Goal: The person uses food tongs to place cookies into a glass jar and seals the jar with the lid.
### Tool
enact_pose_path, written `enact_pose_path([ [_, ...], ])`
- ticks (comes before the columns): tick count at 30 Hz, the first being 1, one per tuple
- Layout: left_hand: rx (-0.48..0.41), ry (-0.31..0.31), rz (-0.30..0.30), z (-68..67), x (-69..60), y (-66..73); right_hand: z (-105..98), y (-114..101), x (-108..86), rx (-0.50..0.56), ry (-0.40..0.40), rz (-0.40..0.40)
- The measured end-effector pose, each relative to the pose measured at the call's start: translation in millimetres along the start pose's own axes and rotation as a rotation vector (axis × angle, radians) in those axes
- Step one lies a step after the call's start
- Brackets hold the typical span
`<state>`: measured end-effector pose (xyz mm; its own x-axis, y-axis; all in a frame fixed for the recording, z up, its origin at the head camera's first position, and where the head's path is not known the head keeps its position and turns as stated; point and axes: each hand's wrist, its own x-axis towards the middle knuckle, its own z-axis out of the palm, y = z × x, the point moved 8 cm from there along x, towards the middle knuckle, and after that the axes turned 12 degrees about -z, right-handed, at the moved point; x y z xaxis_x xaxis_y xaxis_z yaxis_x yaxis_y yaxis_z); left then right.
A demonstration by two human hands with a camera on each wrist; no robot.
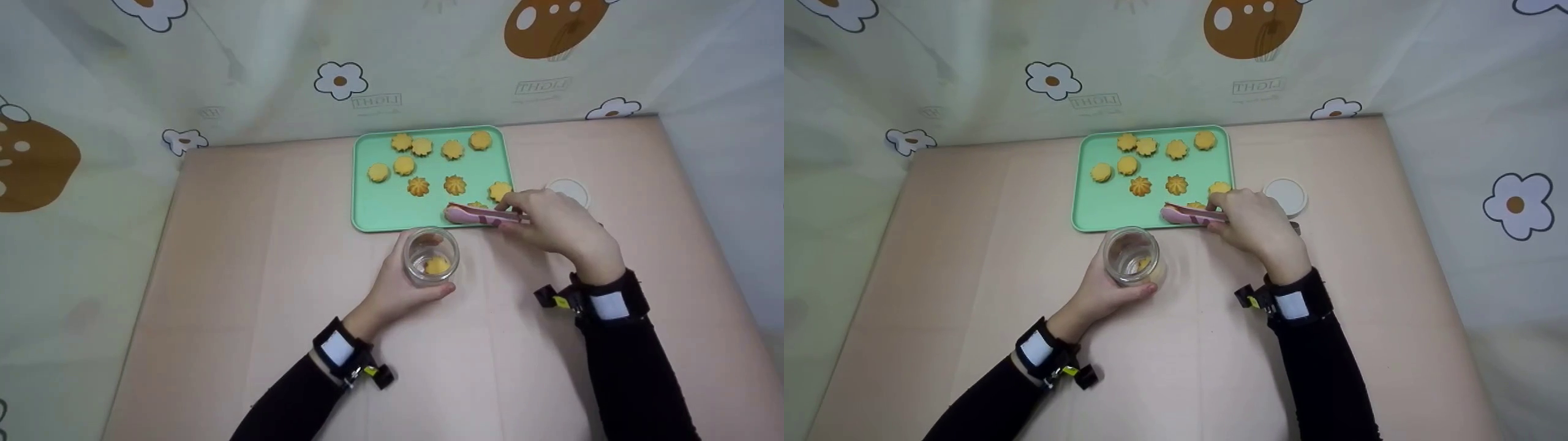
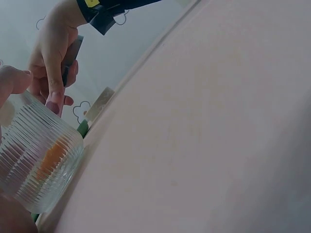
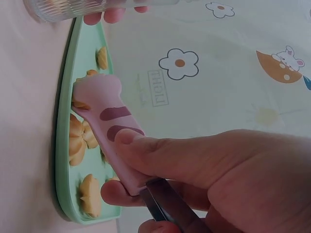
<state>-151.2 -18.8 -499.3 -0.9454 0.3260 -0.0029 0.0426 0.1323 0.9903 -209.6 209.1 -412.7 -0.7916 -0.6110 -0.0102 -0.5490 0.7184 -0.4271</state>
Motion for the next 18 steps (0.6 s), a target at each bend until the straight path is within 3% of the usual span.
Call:
enact_pose_path([
  [7,-0.014,-0.003,-0.009,0.0,0.1,-0.6,-5,-4,0.5,-0.039,0.039,-0.040],
  [12,-0.007,-0.003,-0.016,0.3,-0.7,-0.9,-27,-21,-6.7,-0.098,0.193,-0.142],
  [18,0.009,0.001,-0.008,0.0,0.0,1.3,-57,-49,-28.3,-0.123,0.346,-0.250],
])
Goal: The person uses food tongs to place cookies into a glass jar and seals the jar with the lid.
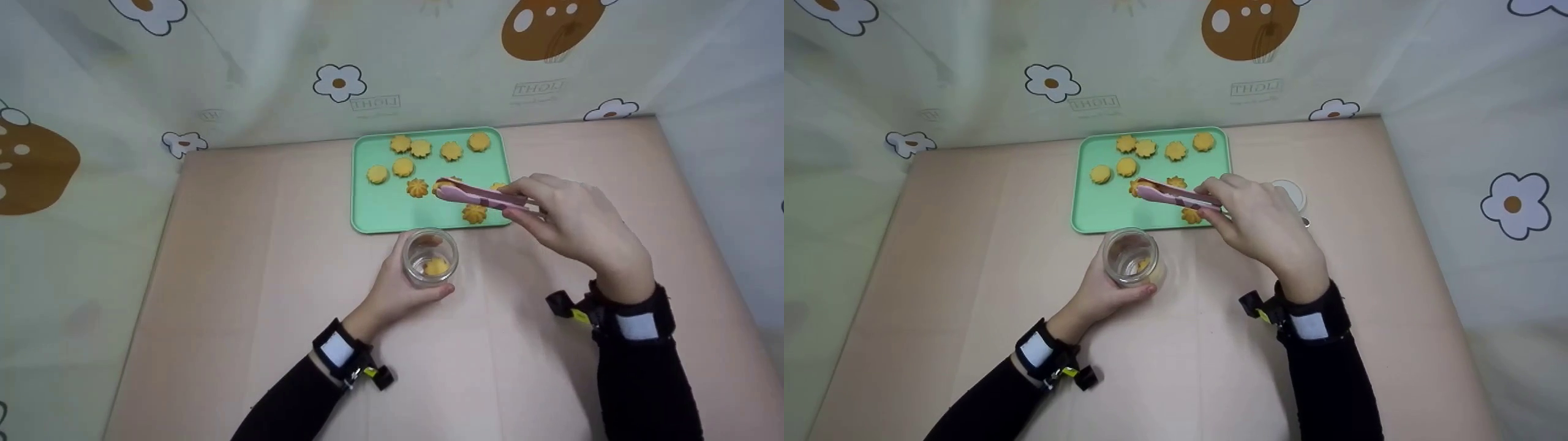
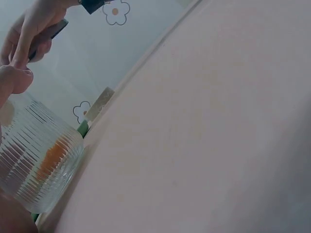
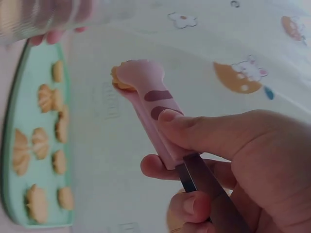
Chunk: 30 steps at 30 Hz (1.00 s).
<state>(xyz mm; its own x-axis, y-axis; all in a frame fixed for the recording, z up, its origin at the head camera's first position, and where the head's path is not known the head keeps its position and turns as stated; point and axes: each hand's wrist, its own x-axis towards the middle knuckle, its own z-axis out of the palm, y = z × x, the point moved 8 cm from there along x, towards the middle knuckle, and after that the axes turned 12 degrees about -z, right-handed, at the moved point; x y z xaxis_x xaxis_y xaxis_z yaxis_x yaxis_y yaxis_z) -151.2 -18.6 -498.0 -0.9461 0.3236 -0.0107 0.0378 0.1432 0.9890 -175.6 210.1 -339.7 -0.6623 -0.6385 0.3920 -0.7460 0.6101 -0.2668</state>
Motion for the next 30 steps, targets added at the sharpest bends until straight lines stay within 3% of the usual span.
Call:
enact_pose_path([
  [7,-0.004,-0.003,-0.003,-0.5,-0.3,0.0,-23,-29,-3.6,-0.034,0.043,-0.110],
  [15,0.025,0.001,-0.023,-0.2,-0.7,-1.3,-29,-49,-5.8,0.018,0.018,-0.196],
  [21,0.020,0.006,-0.048,-0.2,-0.8,-3.0,-25,-57,-8.2,0.046,-0.040,-0.201],
  [30,-0.040,-0.019,-0.013,1.0,-0.2,-0.7,-15,-63,-6.4,0.050,-0.121,-0.160],
])
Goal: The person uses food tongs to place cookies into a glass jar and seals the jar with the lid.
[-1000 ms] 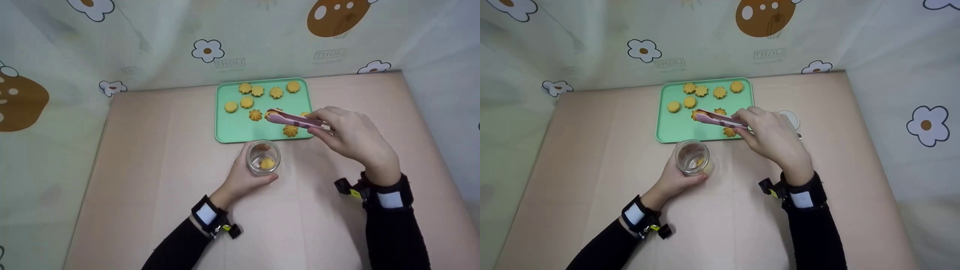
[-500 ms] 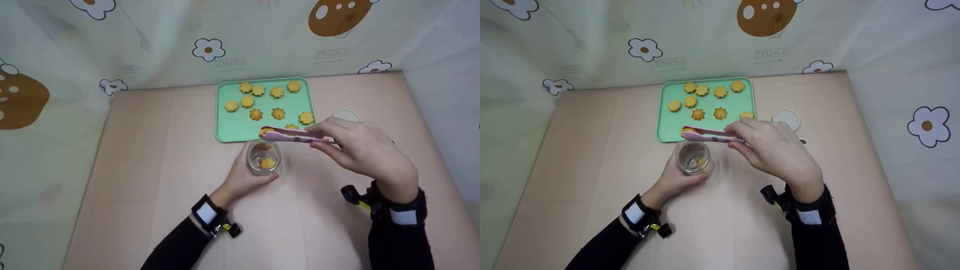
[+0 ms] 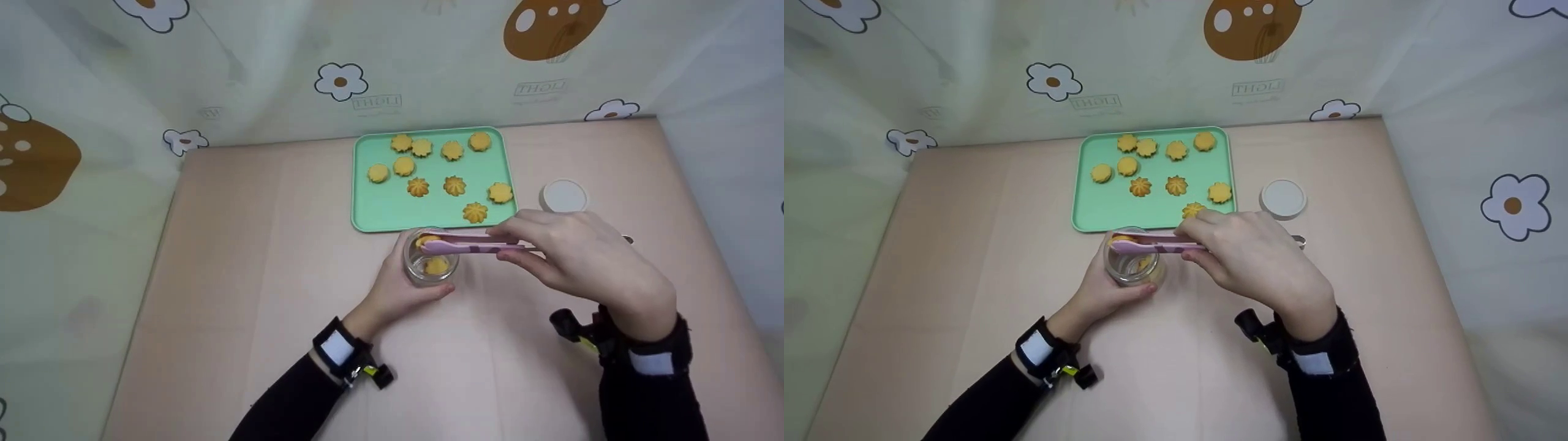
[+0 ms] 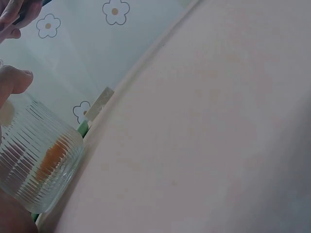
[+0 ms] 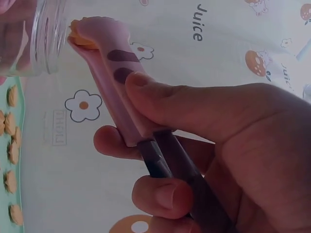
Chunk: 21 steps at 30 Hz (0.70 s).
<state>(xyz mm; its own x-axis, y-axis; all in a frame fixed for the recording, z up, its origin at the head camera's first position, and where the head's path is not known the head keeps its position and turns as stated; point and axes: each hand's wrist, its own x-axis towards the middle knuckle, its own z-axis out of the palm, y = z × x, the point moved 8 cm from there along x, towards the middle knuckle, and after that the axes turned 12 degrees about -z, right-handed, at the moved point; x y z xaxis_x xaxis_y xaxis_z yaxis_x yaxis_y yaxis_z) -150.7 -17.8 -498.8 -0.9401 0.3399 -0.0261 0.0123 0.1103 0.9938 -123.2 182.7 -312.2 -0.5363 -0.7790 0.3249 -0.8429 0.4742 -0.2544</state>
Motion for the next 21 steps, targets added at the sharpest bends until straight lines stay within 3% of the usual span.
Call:
enact_pose_path([
  [8,0.001,-0.004,0.005,-0.2,0.8,-1.4,9,-2,2.8,0.007,-0.055,0.034],
  [21,0.004,-0.008,-0.004,-0.5,0.4,-1.1,17,-5,5.5,0.005,-0.079,0.043],
])
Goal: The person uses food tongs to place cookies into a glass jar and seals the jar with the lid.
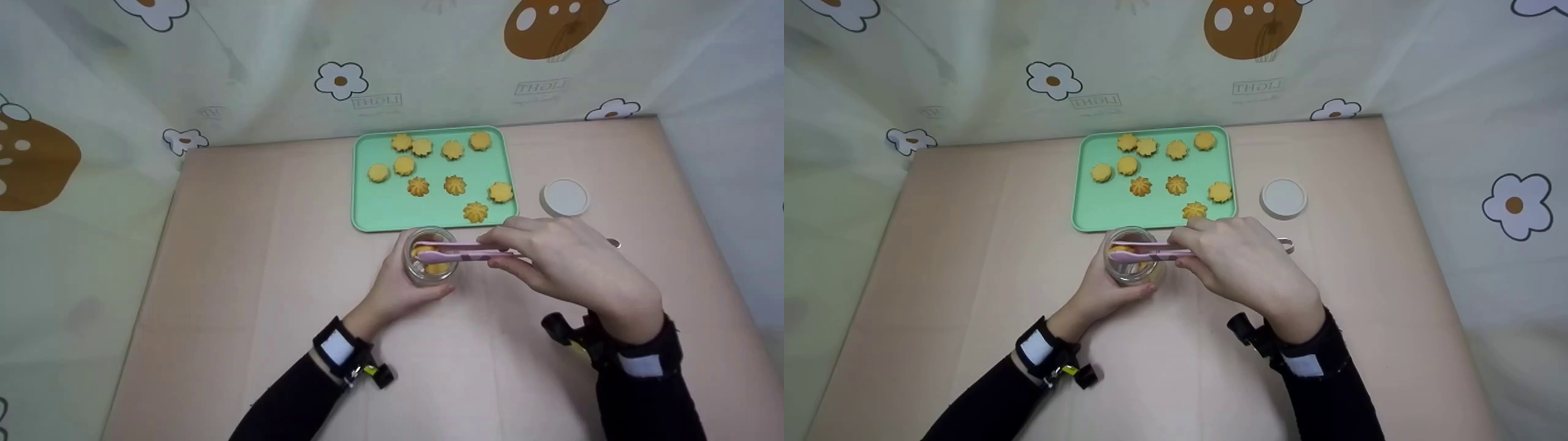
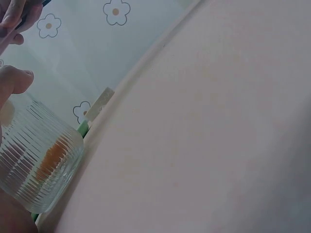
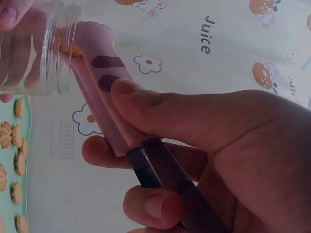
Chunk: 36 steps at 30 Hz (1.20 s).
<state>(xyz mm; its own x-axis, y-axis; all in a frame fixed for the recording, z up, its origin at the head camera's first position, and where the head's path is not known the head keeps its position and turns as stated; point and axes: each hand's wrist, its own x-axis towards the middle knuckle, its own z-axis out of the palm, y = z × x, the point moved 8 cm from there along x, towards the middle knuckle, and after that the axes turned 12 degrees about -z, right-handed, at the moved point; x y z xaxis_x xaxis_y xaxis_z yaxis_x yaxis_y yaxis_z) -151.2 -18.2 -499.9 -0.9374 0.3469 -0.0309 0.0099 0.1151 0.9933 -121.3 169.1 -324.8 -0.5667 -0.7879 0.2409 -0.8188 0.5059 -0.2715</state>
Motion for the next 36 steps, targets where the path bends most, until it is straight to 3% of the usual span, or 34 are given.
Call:
enact_pose_path([
  [26,0.026,0.009,0.009,0.5,-1.7,1.5,-2,2,-3.9,0.037,-0.019,0.062],
  [31,0.043,0.018,0.017,-0.3,-1.5,0.4,-13,9,-9.7,0.030,0.047,0.083],
  [36,0.038,0.023,0.032,-0.4,-0.7,0.5,-29,39,-23.2,-0.058,0.180,0.227],
])
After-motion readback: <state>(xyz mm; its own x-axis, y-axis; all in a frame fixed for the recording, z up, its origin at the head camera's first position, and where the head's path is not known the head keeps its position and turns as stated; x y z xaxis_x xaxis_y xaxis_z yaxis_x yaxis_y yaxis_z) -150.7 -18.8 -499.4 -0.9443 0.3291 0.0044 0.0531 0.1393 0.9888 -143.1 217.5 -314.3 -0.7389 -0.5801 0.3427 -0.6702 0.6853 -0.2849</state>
